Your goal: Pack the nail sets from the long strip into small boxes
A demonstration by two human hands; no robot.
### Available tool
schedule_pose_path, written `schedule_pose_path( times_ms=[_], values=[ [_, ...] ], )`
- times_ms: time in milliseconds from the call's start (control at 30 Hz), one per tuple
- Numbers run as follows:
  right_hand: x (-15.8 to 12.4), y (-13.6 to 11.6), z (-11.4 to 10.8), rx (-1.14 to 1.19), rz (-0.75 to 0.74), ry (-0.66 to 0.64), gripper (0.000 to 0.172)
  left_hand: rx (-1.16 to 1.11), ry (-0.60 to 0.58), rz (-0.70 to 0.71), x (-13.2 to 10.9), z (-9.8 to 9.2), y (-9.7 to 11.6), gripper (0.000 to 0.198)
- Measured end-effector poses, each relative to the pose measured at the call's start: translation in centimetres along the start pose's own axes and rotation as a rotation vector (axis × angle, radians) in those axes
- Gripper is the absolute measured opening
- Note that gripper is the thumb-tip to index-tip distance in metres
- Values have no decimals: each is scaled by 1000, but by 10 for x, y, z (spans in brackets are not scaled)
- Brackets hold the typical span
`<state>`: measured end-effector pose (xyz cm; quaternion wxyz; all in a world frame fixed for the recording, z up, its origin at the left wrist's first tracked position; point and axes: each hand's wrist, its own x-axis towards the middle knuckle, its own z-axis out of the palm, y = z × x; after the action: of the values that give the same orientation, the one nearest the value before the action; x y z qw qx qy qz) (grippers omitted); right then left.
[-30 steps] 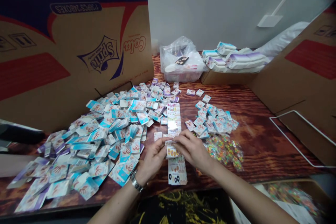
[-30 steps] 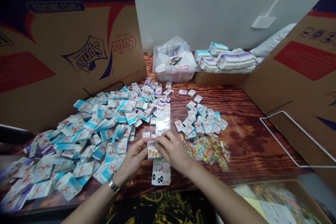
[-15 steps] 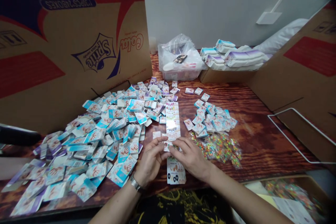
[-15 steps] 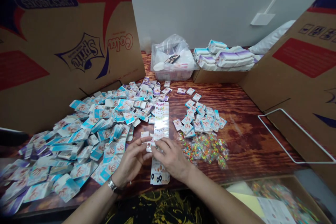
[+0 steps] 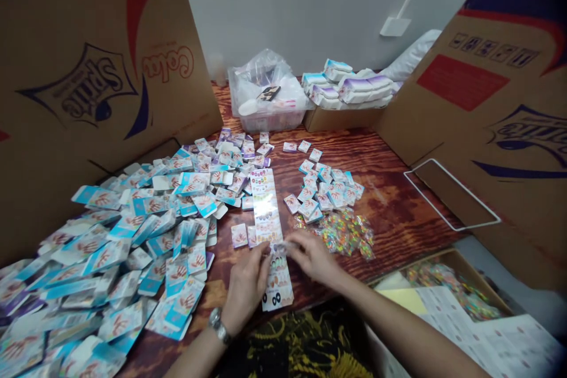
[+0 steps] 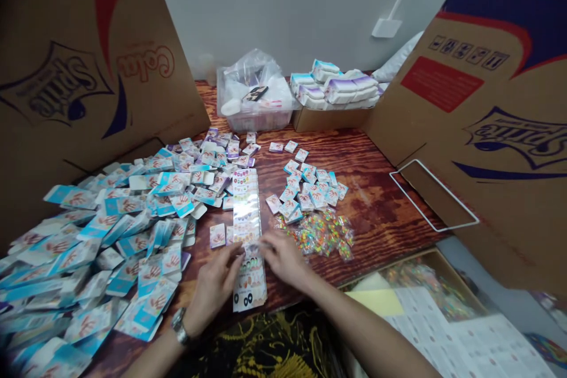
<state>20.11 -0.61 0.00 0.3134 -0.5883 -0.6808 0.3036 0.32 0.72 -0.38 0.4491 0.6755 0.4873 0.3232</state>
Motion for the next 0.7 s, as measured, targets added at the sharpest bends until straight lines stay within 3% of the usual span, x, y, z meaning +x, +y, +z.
schedule_pose_path(
  times_ms=[67, 133, 300, 367, 433, 600, 700],
  values=[
    [2, 18, -18, -13, 158, 39, 18, 46, 39, -15, 4, -6, -1, 28],
    [0, 32, -34, -17, 218, 3, 20, 80, 43, -15, 7, -13, -4, 27],
    [-22, 36, -51, -30, 209, -257, 17, 110, 35, -3, 8, -22, -12, 22],
    [-34, 33, -48, -101, 153, -412, 13, 105, 45, -10, 8, -23, -13, 22],
    [-43, 32, -41, -214, 95, -511, 22, 84, 43, -19, 7, -23, -13, 22],
    [-50, 35, -14, -421, 81, -501, 57, 36, 11, -48, 8, -19, -13, 20],
    [-46, 37, -7, -418, 43, -500, 61, 66, -7, -33, 7, -20, -14, 21]
  ],
)
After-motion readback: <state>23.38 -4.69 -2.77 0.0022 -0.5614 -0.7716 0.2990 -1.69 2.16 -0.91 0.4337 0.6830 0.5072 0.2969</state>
